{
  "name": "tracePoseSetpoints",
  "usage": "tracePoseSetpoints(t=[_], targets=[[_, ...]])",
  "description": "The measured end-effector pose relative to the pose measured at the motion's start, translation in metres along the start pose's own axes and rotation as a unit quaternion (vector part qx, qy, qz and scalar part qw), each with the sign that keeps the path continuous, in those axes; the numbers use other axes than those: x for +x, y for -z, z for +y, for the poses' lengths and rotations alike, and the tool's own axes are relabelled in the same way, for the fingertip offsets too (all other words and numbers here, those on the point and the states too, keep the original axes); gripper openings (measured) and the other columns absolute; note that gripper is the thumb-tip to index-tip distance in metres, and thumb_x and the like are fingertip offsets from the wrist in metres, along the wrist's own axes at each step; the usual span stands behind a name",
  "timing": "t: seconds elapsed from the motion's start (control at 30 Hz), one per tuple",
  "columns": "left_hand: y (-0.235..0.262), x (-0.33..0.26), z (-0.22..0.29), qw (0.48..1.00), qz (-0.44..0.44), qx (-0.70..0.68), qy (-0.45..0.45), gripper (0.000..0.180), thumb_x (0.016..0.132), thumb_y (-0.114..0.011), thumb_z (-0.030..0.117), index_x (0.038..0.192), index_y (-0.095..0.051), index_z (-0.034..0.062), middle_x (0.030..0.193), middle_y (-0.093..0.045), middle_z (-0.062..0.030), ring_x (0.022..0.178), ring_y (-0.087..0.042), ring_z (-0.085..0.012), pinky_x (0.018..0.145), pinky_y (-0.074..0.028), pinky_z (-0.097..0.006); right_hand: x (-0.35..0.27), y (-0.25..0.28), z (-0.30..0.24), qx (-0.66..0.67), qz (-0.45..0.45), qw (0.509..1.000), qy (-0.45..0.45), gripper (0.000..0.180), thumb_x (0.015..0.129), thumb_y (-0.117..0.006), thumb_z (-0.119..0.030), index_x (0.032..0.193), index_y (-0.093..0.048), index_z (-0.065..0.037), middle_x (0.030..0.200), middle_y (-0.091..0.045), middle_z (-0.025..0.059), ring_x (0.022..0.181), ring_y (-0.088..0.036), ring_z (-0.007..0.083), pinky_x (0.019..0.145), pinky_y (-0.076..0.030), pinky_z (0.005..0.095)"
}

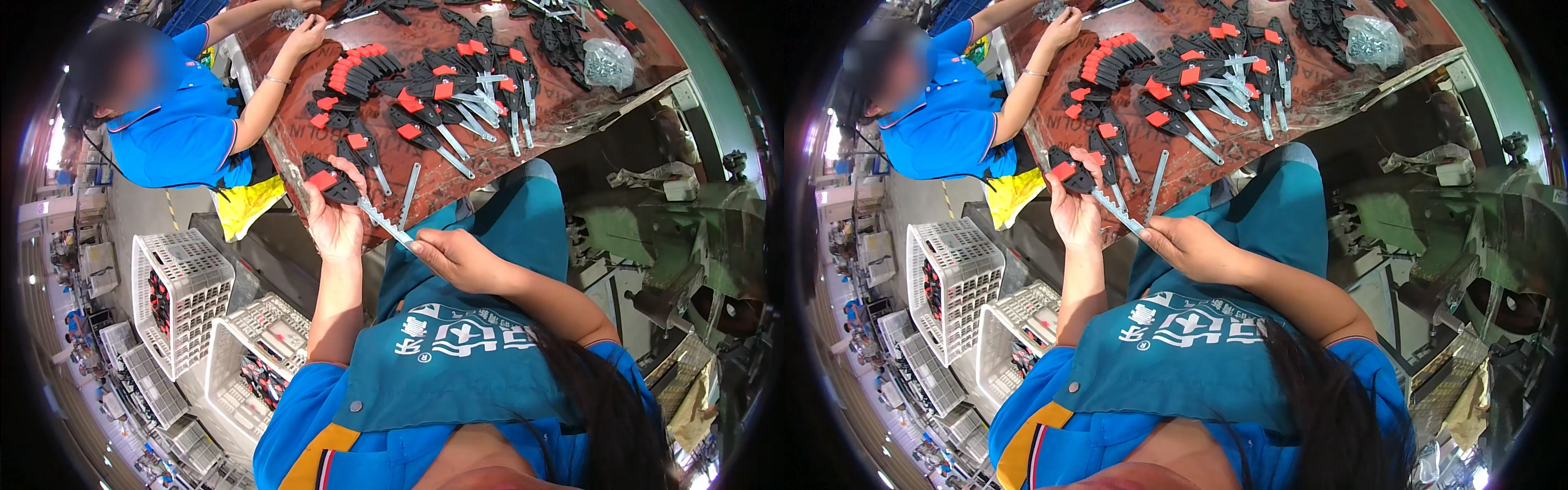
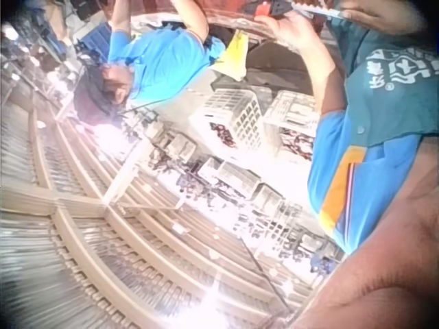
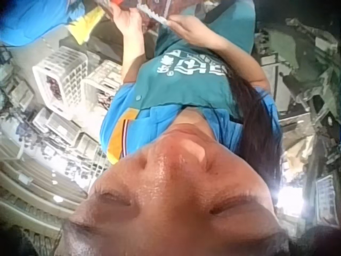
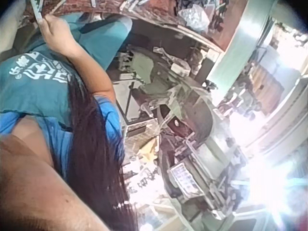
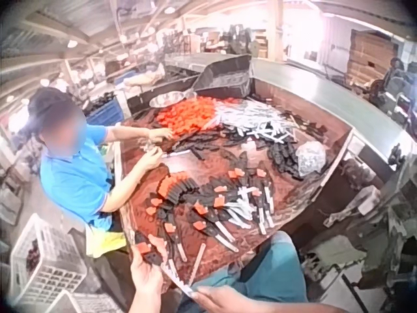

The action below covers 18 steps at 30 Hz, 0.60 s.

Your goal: The person assembles red and black plastic clips by inserting metal fasteners into the plastic bodies. They repeatedly pick up a plastic body, insert a fastener, and place the assembled unit on the table. The person also gathers and stacks completed clips and moves them toward a nearby machine.

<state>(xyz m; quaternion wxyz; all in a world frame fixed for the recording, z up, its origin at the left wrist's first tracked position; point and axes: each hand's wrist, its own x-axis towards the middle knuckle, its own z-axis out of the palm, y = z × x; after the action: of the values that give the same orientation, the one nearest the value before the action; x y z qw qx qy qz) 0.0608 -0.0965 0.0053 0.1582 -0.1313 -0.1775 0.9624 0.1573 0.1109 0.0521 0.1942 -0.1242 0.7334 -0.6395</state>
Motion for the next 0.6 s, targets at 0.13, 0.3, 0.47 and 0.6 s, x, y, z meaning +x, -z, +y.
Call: tracePoseSetpoints(t=[0.13, 0.3, 0.47, 0.6], targets=[[-0.002, -0.009, -0.011, 0.992, -0.023, 0.12, 0.022, 0.054, 0.093, -0.065, 0.026, 0.136, -0.045, 0.0015, 0.128, -0.053, -0.014, 0.121, -0.051, -0.0304, 0.11, -0.04, -0.049, 0.001, 0.002, 0.005, 0.014, -0.001, 1.0, -0.004, 0.039, 0.107, -0.043, -0.032, 0.081, -0.048, -0.004, 0.062, -0.042, -0.0005, 0.057, -0.038, 0.0102, 0.053, -0.036, 0.0288], [0.011, -0.016, -0.037, 0.971, -0.028, 0.237, 0.029, 0.052, 0.097, -0.058, 0.035, 0.137, -0.042, 0.0053, 0.126, -0.055, -0.0101, 0.123, -0.053, -0.0296, 0.116, -0.036, -0.051, 0.013, 0.0, 0.016, 0.027, 0.012, 0.999, -0.016, 0.037, 0.105, -0.046, -0.03, 0.084, -0.051, 0.001, 0.064, -0.051, 0.0163, 0.057, -0.048, 0.0331, 0.057, -0.042, 0.0402], [0.028, -0.027, -0.035, 0.942, -0.061, 0.329, 0.037, 0.05, 0.097, -0.059, 0.033, 0.136, -0.043, 0.0063, 0.125, -0.055, -0.0103, 0.125, -0.052, -0.0304, 0.116, -0.035, -0.053, 0.016, 0.003, 0.019, 0.045, -0.003, 0.998, -0.038, 0.035, 0.104, -0.048, -0.03, 0.086, -0.052, 0.0, 0.067, -0.053, 0.0189, 0.059, -0.052, 0.0372, 0.056, -0.042, 0.0419], [0.023, -0.024, -0.034, 0.957, -0.054, 0.281, 0.056, 0.058, 0.095, -0.06, 0.04, 0.139, -0.041, 0.0062, 0.13, -0.054, -0.0116, 0.126, -0.052, -0.0312, 0.115, -0.035, -0.055, 0.023, 0.0, 0.013, -0.07, 0.037, 0.997, 0.017, 0.031, 0.103, -0.049, -0.031, 0.091, -0.054, -0.002, 0.074, -0.058, 0.0232, 0.071, -0.06, 0.0435, 0.059, -0.045, 0.0461]])
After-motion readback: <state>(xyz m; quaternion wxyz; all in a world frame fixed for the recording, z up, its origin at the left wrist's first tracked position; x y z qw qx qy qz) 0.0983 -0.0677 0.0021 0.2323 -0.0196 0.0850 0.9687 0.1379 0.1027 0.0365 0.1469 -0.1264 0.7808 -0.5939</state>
